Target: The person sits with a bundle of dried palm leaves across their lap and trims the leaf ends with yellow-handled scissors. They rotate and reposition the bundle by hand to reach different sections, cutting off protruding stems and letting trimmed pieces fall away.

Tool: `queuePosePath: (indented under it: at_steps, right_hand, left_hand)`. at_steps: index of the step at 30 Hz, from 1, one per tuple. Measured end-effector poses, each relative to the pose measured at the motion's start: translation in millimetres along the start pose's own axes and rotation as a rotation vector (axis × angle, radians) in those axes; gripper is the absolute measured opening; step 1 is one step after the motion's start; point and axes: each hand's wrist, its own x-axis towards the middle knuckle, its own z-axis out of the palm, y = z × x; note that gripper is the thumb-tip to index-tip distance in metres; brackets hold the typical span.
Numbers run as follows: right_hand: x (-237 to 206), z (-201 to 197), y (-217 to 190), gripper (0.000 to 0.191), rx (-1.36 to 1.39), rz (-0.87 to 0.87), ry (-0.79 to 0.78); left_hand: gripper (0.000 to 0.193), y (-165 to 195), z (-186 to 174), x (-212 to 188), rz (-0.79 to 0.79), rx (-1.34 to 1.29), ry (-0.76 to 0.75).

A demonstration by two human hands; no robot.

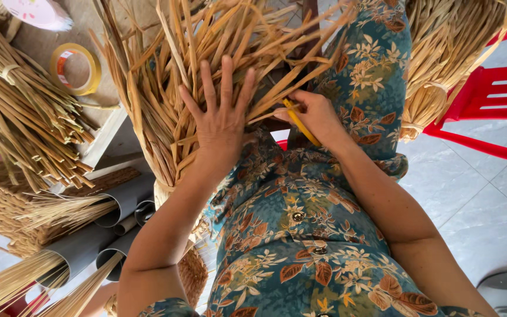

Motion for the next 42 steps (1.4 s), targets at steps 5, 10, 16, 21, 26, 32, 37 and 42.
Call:
queuePosePath:
  at_steps: [5,10,16,21,26,32,37,42]
  right_hand:
    - [-6,-10,-4,0.042,0.049,0.142,0.008]
    - [-14,-22,3,0.040,0.187,0.130,-0.010]
    - [-31,-41,10,0.031,0.447,0.065,0.102]
    - [-44,-40,4,0.026,0.505,-0.085,0.157]
    - [-50,-36,-8,0.028,0.503,-0.153,0.191]
    - [-64,-37,-18,0.030,0.437,-0.315,0.253]
    - [-72,-27,-16,0.036,0.423,-0.430,0.252]
    - [-69,-13,-10,0.043,0.429,-0.341,0.155]
  left_hand:
    - [0.076,-18,30,21,-0.048,0.353,0.367]
    - [0.082,-31,18,41,-0.123,0.199,0.262]
    - [0.077,-64,-13,44,-0.036,-0.729,0.406]
    - [0.051,-93,-24,41,-0.022,-1.484,0.197]
    - [0.043,-97,-16,35,-0.034,-1.665,0.242]
    - [0.047,-100,-11,33,-0.055,-1.815,0.244]
    - [0.068,-101,-8,29,-0.082,-1.935,0.244]
    - [0.074,-106,-7,27,-0.072,-1.962,0.240]
